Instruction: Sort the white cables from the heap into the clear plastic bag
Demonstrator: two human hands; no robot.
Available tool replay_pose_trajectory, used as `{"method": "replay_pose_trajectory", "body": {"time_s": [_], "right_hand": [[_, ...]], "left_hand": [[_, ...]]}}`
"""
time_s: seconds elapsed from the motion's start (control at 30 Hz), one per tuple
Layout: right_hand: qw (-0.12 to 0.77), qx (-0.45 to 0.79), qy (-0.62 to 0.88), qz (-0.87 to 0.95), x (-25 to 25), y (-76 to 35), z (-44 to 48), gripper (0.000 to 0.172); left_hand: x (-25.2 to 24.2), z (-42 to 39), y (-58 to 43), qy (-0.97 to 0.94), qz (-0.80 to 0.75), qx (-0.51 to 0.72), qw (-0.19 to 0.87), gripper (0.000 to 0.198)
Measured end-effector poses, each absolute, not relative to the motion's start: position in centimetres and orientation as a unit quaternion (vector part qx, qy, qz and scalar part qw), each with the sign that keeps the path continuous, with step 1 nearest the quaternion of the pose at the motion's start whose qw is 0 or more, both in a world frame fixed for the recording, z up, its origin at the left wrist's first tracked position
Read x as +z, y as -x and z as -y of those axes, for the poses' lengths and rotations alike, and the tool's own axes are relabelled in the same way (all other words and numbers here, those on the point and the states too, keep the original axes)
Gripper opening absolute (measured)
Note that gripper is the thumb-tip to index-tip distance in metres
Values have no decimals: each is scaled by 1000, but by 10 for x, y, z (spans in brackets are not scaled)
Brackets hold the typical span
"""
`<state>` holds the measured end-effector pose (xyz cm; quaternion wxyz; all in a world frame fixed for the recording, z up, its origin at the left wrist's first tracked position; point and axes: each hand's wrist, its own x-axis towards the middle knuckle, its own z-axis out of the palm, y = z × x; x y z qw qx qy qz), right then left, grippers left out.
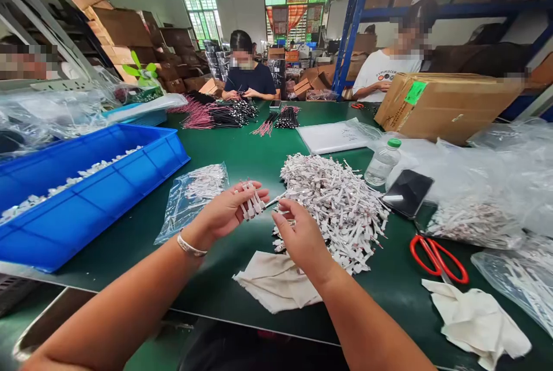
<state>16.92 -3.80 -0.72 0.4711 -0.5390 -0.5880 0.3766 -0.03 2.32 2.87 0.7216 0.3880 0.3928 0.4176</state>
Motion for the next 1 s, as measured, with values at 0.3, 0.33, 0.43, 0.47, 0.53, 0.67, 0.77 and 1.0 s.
{"method": "replay_pose_trajectory", "body": {"time_s": [0.3, 0.33, 0.43, 0.47, 0.53, 0.67, 0.77, 1.0], "right_hand": [[372, 598, 523, 480, -16, -161, 29, 31], [369, 607, 522, 473, -17, -160, 29, 31], [361, 627, 518, 456, -17, -160, 29, 31], [360, 630, 516, 455, -17, -160, 30, 31], [362, 627, 514, 460, -17, -161, 31, 31], [366, 598, 530, 477, -18, -162, 32, 31], [379, 578, 546, 474, -19, -163, 31, 32], [366, 621, 530, 447, -18, -161, 32, 37]], "left_hand": [[5, -24, -4, -302, -345, 365, 810, 12], [4, -22, -3, -295, -344, 365, 814, 13], [4, -20, -1, -275, -351, 365, 817, 17], [4, -20, -1, -270, -353, 365, 818, 20], [3, -21, 0, -265, -357, 364, 819, 24], [1, -22, 0, -261, -362, 362, 818, 18], [2, -22, 1, -260, -370, 363, 815, 13], [4, -19, -1, -254, -366, 384, 809, 11]]}}
